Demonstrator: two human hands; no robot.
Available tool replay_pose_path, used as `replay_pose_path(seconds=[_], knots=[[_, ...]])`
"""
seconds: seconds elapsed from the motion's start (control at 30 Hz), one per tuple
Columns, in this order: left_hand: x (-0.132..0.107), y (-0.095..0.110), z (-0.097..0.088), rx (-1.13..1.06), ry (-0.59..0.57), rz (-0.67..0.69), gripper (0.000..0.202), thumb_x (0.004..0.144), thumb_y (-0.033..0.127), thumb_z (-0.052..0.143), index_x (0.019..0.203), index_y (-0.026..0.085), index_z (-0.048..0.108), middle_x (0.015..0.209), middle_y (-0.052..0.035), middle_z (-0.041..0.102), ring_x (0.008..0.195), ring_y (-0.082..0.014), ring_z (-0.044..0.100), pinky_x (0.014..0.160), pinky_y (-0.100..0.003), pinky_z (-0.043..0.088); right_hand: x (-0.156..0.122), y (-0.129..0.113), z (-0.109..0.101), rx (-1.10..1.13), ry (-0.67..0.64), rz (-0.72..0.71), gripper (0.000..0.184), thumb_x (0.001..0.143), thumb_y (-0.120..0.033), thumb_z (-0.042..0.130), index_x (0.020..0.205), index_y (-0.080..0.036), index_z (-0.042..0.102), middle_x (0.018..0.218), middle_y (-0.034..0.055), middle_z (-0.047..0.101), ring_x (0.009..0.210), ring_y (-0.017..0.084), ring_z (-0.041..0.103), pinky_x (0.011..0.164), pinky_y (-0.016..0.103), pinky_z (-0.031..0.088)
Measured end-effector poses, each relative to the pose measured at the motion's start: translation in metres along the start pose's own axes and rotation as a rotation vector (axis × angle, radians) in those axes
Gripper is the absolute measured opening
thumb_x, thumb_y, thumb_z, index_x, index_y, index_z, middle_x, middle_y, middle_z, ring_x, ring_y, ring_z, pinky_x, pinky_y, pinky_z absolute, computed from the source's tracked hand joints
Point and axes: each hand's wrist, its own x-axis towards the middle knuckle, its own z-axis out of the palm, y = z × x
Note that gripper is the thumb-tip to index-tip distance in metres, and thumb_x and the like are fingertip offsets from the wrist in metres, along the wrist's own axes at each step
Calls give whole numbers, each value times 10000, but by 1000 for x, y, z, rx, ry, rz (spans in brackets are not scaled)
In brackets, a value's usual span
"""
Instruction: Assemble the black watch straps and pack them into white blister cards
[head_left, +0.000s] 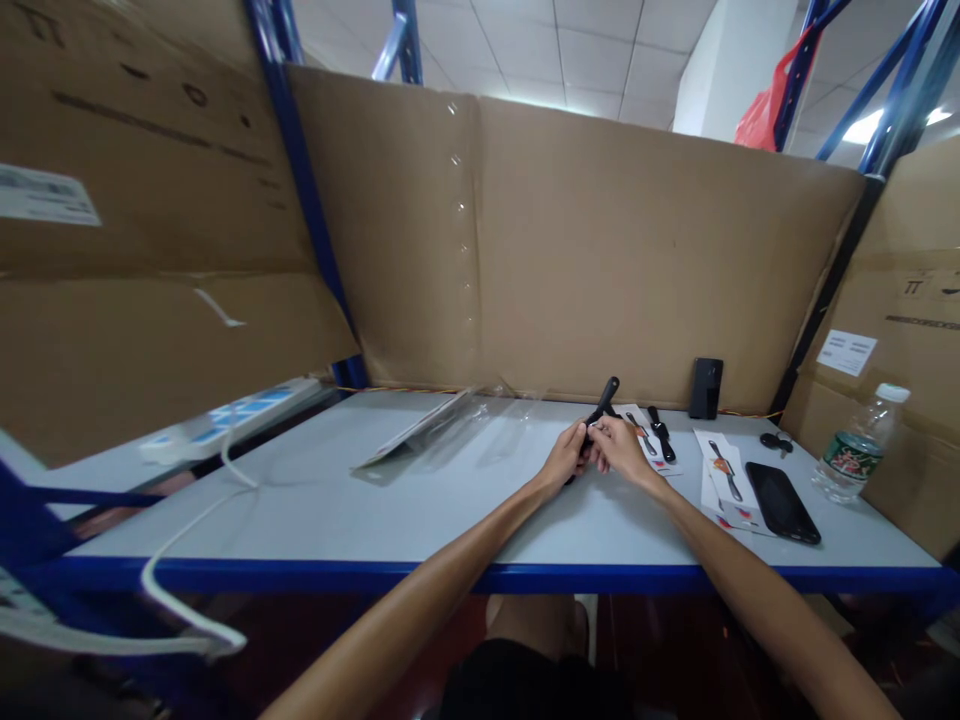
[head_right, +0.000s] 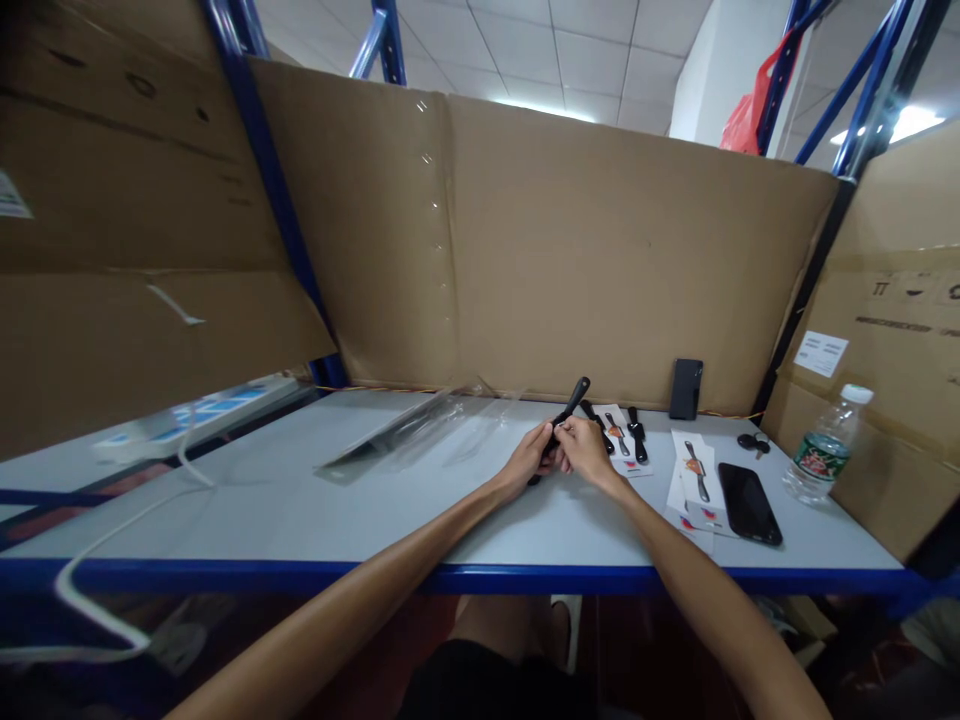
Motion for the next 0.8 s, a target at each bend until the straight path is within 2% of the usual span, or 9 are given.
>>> replay_pose_path(seconds=[0.17,0.33,0.5,0.8], knots=[[2,3,0,9,43,-2,526,825,718,550,872,195,520,561,56,443,427,-75,325,397,-178,172,-2,1,-1,-243,68,-159,271,973,-279,457,717,-214,519,482,-37,570,369,116,507,445,218,384],[2,3,0,36,91,27,514,829,717,540,799,205,494,539,53,436,443,-88,351,398,-183,189,-4,1,2,-305,109,-219,302,996,-263,439,717,-211,541,496,-21,566,460,138,562,511,226,405],[0,3,2,48,71,72,520,842,723,520,813,204,500,544,42,467,457,-93,364,403,-189,199,-3,4,5,-243,129,-199,325,997,-315,439,696,-218,514,481,-22,557,436,137,546,489,224,393],[1,2,2,101,58,165,534,876,721,476,854,191,535,533,55,447,454,-94,360,418,-202,244,-1,4,8,-4,103,-116,454,938,-588,419,675,-225,491,451,-23,545,313,112,447,373,222,343]])
